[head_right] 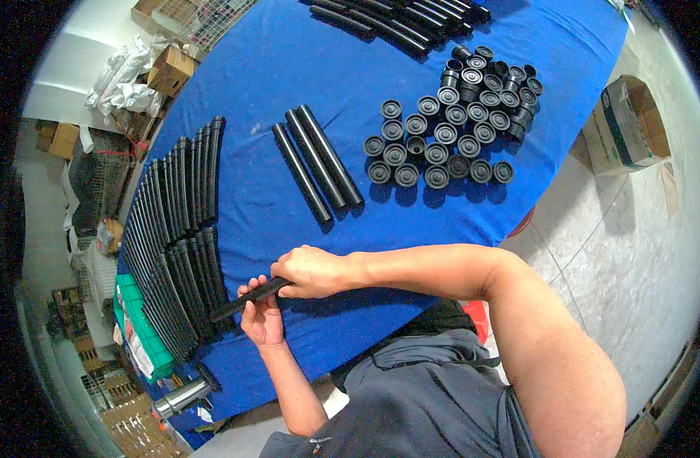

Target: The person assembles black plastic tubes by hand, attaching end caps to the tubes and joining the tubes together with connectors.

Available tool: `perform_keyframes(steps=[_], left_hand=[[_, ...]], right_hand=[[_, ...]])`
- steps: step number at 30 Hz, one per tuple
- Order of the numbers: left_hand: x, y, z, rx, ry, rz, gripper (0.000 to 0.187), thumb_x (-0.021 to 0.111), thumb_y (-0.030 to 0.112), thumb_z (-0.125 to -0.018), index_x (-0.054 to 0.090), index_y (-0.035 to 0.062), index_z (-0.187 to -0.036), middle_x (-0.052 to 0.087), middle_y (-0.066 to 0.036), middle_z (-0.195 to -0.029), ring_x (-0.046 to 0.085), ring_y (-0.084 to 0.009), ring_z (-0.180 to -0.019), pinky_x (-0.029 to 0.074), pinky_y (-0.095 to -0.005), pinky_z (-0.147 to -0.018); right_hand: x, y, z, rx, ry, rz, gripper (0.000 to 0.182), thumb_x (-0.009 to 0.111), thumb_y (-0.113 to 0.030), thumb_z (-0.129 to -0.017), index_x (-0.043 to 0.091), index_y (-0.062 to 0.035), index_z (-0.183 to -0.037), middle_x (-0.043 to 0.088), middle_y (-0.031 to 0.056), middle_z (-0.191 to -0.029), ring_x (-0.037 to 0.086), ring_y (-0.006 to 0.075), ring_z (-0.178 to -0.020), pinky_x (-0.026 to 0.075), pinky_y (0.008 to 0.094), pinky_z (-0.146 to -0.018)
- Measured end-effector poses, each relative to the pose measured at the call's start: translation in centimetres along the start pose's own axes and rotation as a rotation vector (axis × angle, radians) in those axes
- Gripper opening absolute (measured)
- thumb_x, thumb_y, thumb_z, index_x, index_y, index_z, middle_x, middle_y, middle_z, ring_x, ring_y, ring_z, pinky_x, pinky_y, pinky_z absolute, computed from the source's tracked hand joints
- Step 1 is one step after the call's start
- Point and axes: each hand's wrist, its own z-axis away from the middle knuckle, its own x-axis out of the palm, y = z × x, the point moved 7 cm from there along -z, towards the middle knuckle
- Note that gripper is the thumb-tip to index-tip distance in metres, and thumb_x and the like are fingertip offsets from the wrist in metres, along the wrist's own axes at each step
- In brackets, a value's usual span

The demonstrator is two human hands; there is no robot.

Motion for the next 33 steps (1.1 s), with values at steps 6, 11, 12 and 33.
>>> perform_keyframes(steps=[6,11,12,33], left_hand=[[-0.2,0.0,0.0,-0.003,0.004,0.023,0.034,0.07,-0.001,-0.089,0.058,0.0025,-0.121,0.063,-0.023,-0.132,0.054,-0.0385,-0.133,0.043,-0.0525,-0.116],[-0.4,-0.1,-0.1,-0.008,0.034,0.018,0.034,0.07,0.0,-0.09,0.058,0.0024,-0.121,0.062,-0.024,-0.133,0.054,-0.0385,-0.134,0.044,-0.0521,-0.116],[-0.3,0.0,-0.1,-0.003,0.021,0.018,0.033,0.07,0.001,-0.091,0.058,0.0024,-0.122,0.062,-0.024,-0.133,0.054,-0.0386,-0.134,0.044,-0.0519,-0.115],[-0.4,0.0,0.0,-0.006,0.078,0.06,0.032,0.071,0.002,-0.091,0.059,0.0024,-0.121,0.063,-0.022,-0.132,0.054,-0.0381,-0.133,0.042,-0.0526,-0.117]], right_hand=[[-0.1,-0.3,0.2,-0.06,0.029,0.034,0.031,0.071,-0.024,-0.089,0.062,-0.0003,-0.107,0.065,0.0197,-0.089,0.065,0.0416,-0.083,0.053,0.0514,-0.073],[-0.1,-0.5,0.3,-0.082,0.117,0.061,0.031,0.071,-0.024,-0.09,0.062,0.0001,-0.107,0.065,0.0197,-0.089,0.066,0.04,-0.084,0.053,0.0508,-0.072],[0.0,-0.6,0.3,-0.086,0.11,0.089,0.03,0.071,-0.023,-0.091,0.062,0.0002,-0.108,0.065,0.0197,-0.089,0.066,0.0397,-0.084,0.053,0.0507,-0.072],[-0.5,-0.6,0.3,-0.102,0.108,-0.008,0.033,0.07,-0.022,-0.091,0.063,0.0017,-0.112,0.066,0.0207,-0.095,0.065,0.0408,-0.089,0.053,0.05,-0.074]])
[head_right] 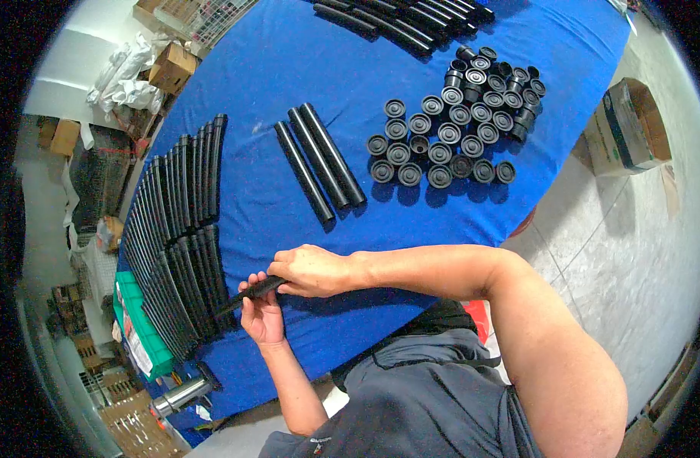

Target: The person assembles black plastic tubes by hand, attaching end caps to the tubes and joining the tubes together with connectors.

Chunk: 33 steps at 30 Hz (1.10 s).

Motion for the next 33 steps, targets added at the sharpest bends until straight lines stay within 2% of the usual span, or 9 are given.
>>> perform_keyframes(steps=[4,10,13,16,19,22,25,29,33], left_hand=[[0.0,0.1,-0.1,-0.003,-0.045,0.02,0.032,0.069,0.001,-0.092,0.059,0.0017,-0.122,0.062,-0.023,-0.134,0.054,-0.0382,-0.134,0.041,-0.0527,-0.117],[-0.1,0.1,-0.1,-0.009,-0.02,0.016,0.033,0.068,-0.001,-0.092,0.058,0.0011,-0.123,0.062,-0.023,-0.134,0.053,-0.0383,-0.135,0.042,-0.0524,-0.117],[0.2,0.1,0.0,-0.009,-0.083,0.033,0.033,0.067,-0.001,-0.092,0.058,0.0008,-0.124,0.062,-0.024,-0.134,0.053,-0.0388,-0.135,0.042,-0.0526,-0.117],[0.2,0.0,0.0,0.004,-0.053,0.017,0.033,0.067,-0.001,-0.093,0.058,0.0008,-0.124,0.062,-0.024,-0.134,0.053,-0.0395,-0.134,0.043,-0.0526,-0.116],[-0.1,0.0,-0.1,0.0,-0.007,0.015,0.033,0.067,-0.001,-0.093,0.058,0.0009,-0.124,0.061,-0.025,-0.134,0.053,-0.04,-0.134,0.044,-0.0528,-0.116],[0.0,0.0,0.0,-0.004,-0.051,0.029,0.032,0.067,0.0,-0.093,0.058,0.0007,-0.124,0.06,-0.025,-0.135,0.052,-0.04,-0.135,0.043,-0.053,-0.116],[0.2,-0.1,-0.1,-0.006,-0.076,0.031,0.032,0.067,0.0,-0.094,0.058,0.0005,-0.124,0.06,-0.025,-0.135,0.052,-0.0397,-0.135,0.043,-0.0529,-0.116],[-0.1,0.0,-0.1,-0.003,-0.018,0.018,0.031,0.067,0.0,-0.093,0.058,0.0006,-0.123,0.061,-0.025,-0.134,0.052,-0.0394,-0.135,0.043,-0.0525,-0.116],[0.1,0.1,0.0,0.004,-0.062,0.054,0.031,0.068,0.0,-0.093,0.058,0.0006,-0.123,0.06,-0.024,-0.135,0.052,-0.0393,-0.135,0.043,-0.0527,-0.116]], right_hand=[[-0.1,0.9,-0.5,0.178,-0.156,-0.177,0.033,0.071,-0.023,-0.091,0.063,0.0021,-0.111,0.067,0.0209,-0.095,0.066,0.0402,-0.09,0.052,0.0495,-0.075],[-0.4,0.1,-0.3,0.062,0.023,-0.066,0.035,0.073,-0.025,-0.089,0.066,0.0035,-0.109,0.069,0.0216,-0.091,0.069,0.0393,-0.086,0.053,0.0463,-0.076],[-0.7,0.5,-0.5,0.273,-0.167,-0.207,0.035,0.073,-0.024,-0.089,0.066,0.0038,-0.109,0.069,0.022,-0.091,0.069,0.0393,-0.087,0.053,0.046,-0.077],[-0.2,1.4,-0.4,0.247,-0.129,-0.233,0.037,0.073,-0.026,-0.089,0.066,0.0042,-0.109,0.069,0.022,-0.088,0.069,0.0395,-0.084,0.053,0.0459,-0.075],[-0.5,0.3,-0.3,-0.03,0.117,-0.015,0.037,0.073,-0.026,-0.088,0.067,0.0044,-0.109,0.069,0.022,-0.084,0.07,0.0388,-0.079,0.053,0.0453,-0.071],[-0.3,0.9,-0.5,0.083,-0.019,-0.173,0.036,0.073,-0.025,-0.088,0.067,0.004,-0.109,0.069,0.0217,-0.085,0.07,0.0382,-0.08,0.053,0.0448,-0.071],[-0.7,1.3,-0.6,0.309,-0.164,-0.219,0.034,0.074,-0.022,-0.088,0.066,0.0041,-0.108,0.069,0.0221,-0.088,0.069,0.038,-0.083,0.053,0.0442,-0.074],[0.0,0.2,0.0,0.0,0.019,0.046,0.039,0.074,-0.025,-0.087,0.065,0.0055,-0.111,0.069,0.0237,-0.092,0.069,0.0388,-0.088,0.053,0.0438,-0.077],[-0.2,0.6,-0.4,0.065,-0.079,-0.114,0.036,0.071,-0.022,-0.091,0.06,0.0019,-0.116,0.064,0.02,-0.098,0.065,0.0397,-0.087,0.053,0.0479,-0.074]])
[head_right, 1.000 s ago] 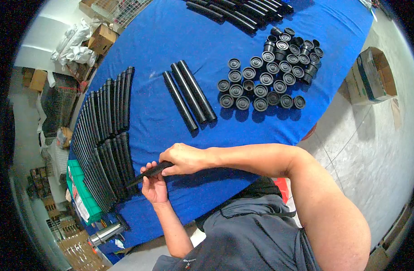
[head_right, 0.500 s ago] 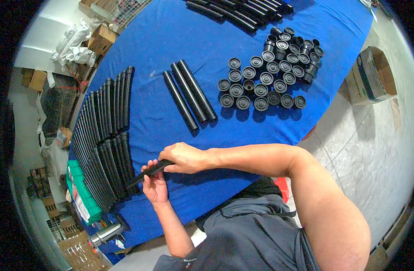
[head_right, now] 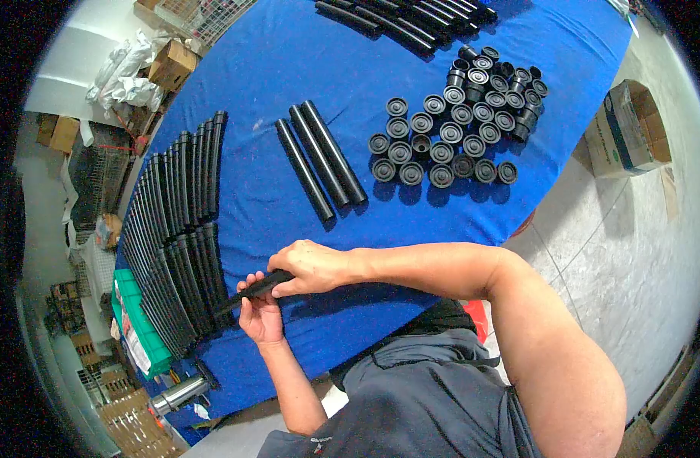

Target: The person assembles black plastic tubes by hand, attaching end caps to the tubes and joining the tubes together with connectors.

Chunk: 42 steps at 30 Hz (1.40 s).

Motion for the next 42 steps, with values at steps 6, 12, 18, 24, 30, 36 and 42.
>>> perform_keyframes(steps=[6,12,18,24,30,36,42], left_hand=[[-0.1,0.0,-0.1,-0.001,0.028,-0.006,0.031,0.067,-0.002,-0.092,0.059,0.0007,-0.122,0.062,-0.023,-0.133,0.054,-0.0389,-0.133,0.043,-0.0522,-0.116],[0.2,0.0,0.0,-0.015,0.01,-0.01,0.032,0.067,-0.002,-0.091,0.059,0.0005,-0.121,0.062,-0.023,-0.132,0.054,-0.0386,-0.133,0.043,-0.0517,-0.117],[-0.1,0.0,0.0,-0.016,0.029,-0.02,0.031,0.067,-0.001,-0.092,0.059,0.0009,-0.121,0.062,-0.023,-0.132,0.054,-0.0384,-0.133,0.043,-0.0521,-0.116],[0.3,0.0,0.0,-0.007,-0.002,-0.018,0.031,0.067,-0.001,-0.092,0.058,0.0015,-0.122,0.062,-0.023,-0.133,0.054,-0.0387,-0.133,0.043,-0.0524,-0.116],[0.8,-0.4,0.0,-0.009,0.026,-0.092,0.034,0.068,0.0,-0.092,0.057,0.0021,-0.124,0.061,-0.025,-0.134,0.054,-0.0403,-0.133,0.046,-0.0523,-0.114],[0.0,0.0,0.1,-0.01,0.007,-0.065,0.035,0.069,0.0,-0.091,0.057,0.0019,-0.124,0.061,-0.026,-0.133,0.054,-0.0407,-0.132,0.047,-0.0524,-0.113],[0.0,-0.1,0.0,0.004,0.034,-0.07,0.035,0.07,-0.001,-0.09,0.058,0.0014,-0.123,0.061,-0.026,-0.134,0.054,-0.0404,-0.133,0.045,-0.0527,-0.115]], right_hand=[[0.1,-0.7,0.5,-0.057,0.092,0.12,0.038,0.072,-0.025,-0.09,0.064,0.0038,-0.113,0.068,0.0225,-0.094,0.068,0.0399,-0.088,0.053,0.0472,-0.076],[-0.4,0.0,0.0,0.105,0.002,-0.07,0.035,0.071,-0.026,-0.089,0.066,0.0046,-0.106,0.069,0.0227,-0.085,0.069,0.0401,-0.082,0.053,0.047,-0.074],[0.0,0.3,0.0,0.065,0.038,-0.09,0.037,0.072,-0.027,-0.088,0.066,0.0044,-0.108,0.069,0.0224,-0.084,0.069,0.0396,-0.08,0.053,0.0468,-0.073],[-0.5,0.1,-0.1,0.129,-0.012,-0.11,0.037,0.072,-0.027,-0.089,0.067,0.0045,-0.108,0.069,0.022,-0.083,0.069,0.0387,-0.079,0.053,0.046,-0.073],[-0.3,-0.3,0.0,-0.043,0.162,-0.052,0.039,0.072,-0.028,-0.088,0.067,0.0039,-0.11,0.069,0.0214,-0.084,0.069,0.0387,-0.08,0.053,0.0451,-0.073],[-0.3,0.5,-0.2,0.173,-0.027,-0.107,0.037,0.074,-0.026,-0.087,0.066,0.0028,-0.11,0.069,0.0209,-0.093,0.069,0.0385,-0.087,0.053,0.046,-0.076],[-0.6,-0.1,0.0,-0.045,0.174,-0.034,0.038,0.074,-0.027,-0.087,0.067,0.0035,-0.107,0.069,0.0215,-0.089,0.069,0.0383,-0.083,0.053,0.0458,-0.074]])
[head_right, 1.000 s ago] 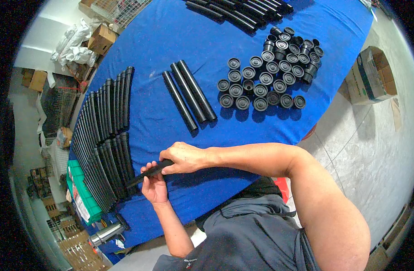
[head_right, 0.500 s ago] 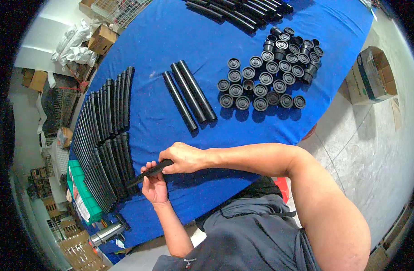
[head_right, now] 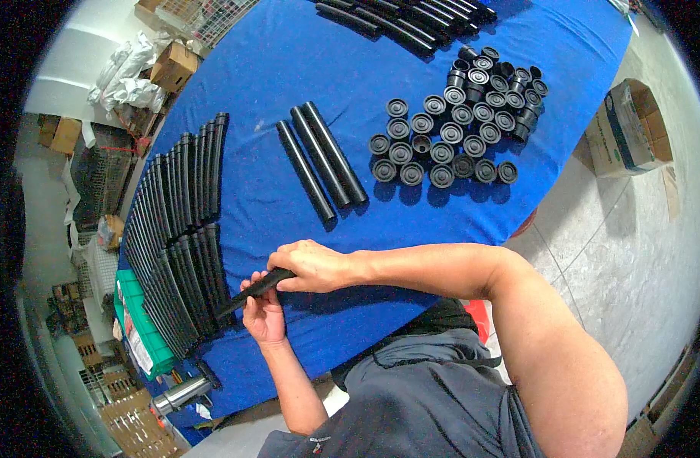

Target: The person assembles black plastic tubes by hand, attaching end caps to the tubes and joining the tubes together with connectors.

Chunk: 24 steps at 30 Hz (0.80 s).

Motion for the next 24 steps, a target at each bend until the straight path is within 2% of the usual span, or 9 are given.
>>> perform_keyframes(steps=[1,4,7,10,14,17,20,24], left_hand=[[-0.1,0.1,0.0,-0.001,-0.013,0.009,0.036,0.07,-0.001,-0.09,0.058,0.0012,-0.124,0.061,-0.026,-0.134,0.054,-0.0404,-0.133,0.044,-0.0529,-0.115],[0.2,0.0,0.0,-0.017,-0.053,0.004,0.035,0.07,0.0,-0.091,0.058,0.0008,-0.124,0.061,-0.026,-0.134,0.054,-0.0403,-0.133,0.043,-0.0534,-0.116],[0.1,-0.1,0.0,-0.013,-0.02,0.015,0.034,0.069,0.0,-0.092,0.058,0.0008,-0.124,0.061,-0.026,-0.134,0.054,-0.0401,-0.133,0.042,-0.0536,-0.117],[-0.4,0.0,0.0,0.001,0.011,0.042,0.032,0.068,0.001,-0.094,0.057,0.0008,-0.125,0.06,-0.026,-0.135,0.053,-0.0397,-0.134,0.042,-0.0535,-0.117],[0.1,0.2,0.0,0.019,-0.053,0.027,0.033,0.068,0.003,-0.094,0.057,0.0005,-0.125,0.06,-0.026,-0.136,0.052,-0.0393,-0.135,0.043,-0.053,-0.117],[0.2,0.1,0.0,0.008,-0.032,0.005,0.033,0.067,0.002,-0.094,0.057,0.0006,-0.125,0.06,-0.025,-0.135,0.053,-0.0392,-0.134,0.043,-0.0526,-0.116],[0.0,0.0,-0.1,-0.007,0.008,0.016,0.032,0.067,0.001,-0.094,0.057,0.0009,-0.124,0.061,-0.025,-0.134,0.053,-0.0391,-0.134,0.043,-0.0526,-0.116],[0.0,0.1,0.0,-0.011,-0.038,0.061,0.033,0.068,0.0,-0.092,0.057,0.0009,-0.123,0.061,-0.025,-0.134,0.053,-0.0392,-0.134,0.041,-0.0532,-0.117]], right_hand=[[-0.2,-0.3,-0.1,-0.02,0.009,0.001,0.038,0.074,-0.027,-0.087,0.067,0.0037,-0.107,0.069,0.0216,-0.088,0.069,0.0382,-0.083,0.053,0.0458,-0.073],[0.1,0.5,-0.1,0.396,-0.306,-0.117,0.033,0.074,-0.022,-0.087,0.065,0.0024,-0.108,0.068,0.0202,-0.091,0.068,0.0378,-0.086,0.053,0.0461,-0.073],[0.4,0.9,0.0,0.201,-0.154,-0.038,0.035,0.074,-0.023,-0.087,0.065,0.0026,-0.109,0.068,0.0204,-0.093,0.068,0.0369,-0.087,0.054,0.0451,-0.073],[0.2,-0.7,0.5,-0.06,-0.003,0.146,0.038,0.075,-0.026,-0.087,0.066,0.0047,-0.106,0.069,0.0219,-0.088,0.069,0.0375,-0.083,0.053,0.0445,-0.073],[0.9,0.6,0.3,0.08,-0.189,-0.006,0.035,0.071,-0.023,-0.09,0.06,-0.0001,-0.114,0.063,0.0182,-0.096,0.065,0.0385,-0.084,0.052,0.0485,-0.071],[1.3,1.6,0.2,0.187,-0.254,-0.017,0.036,0.071,-0.023,-0.09,0.059,-0.0001,-0.115,0.063,0.0183,-0.097,0.065,0.0388,-0.085,0.053,0.0487,-0.072],[0.9,-0.1,0.7,-0.042,-0.033,0.227,0.039,0.073,-0.026,-0.088,0.063,0.0034,-0.112,0.068,0.0211,-0.092,0.068,0.0387,-0.084,0.054,0.0466,-0.074],[0.3,-0.2,0.1,0.088,-0.135,0.026,0.033,0.073,-0.022,-0.088,0.065,0.0039,-0.106,0.068,0.0218,-0.088,0.068,0.0387,-0.083,0.054,0.0465,-0.074]])
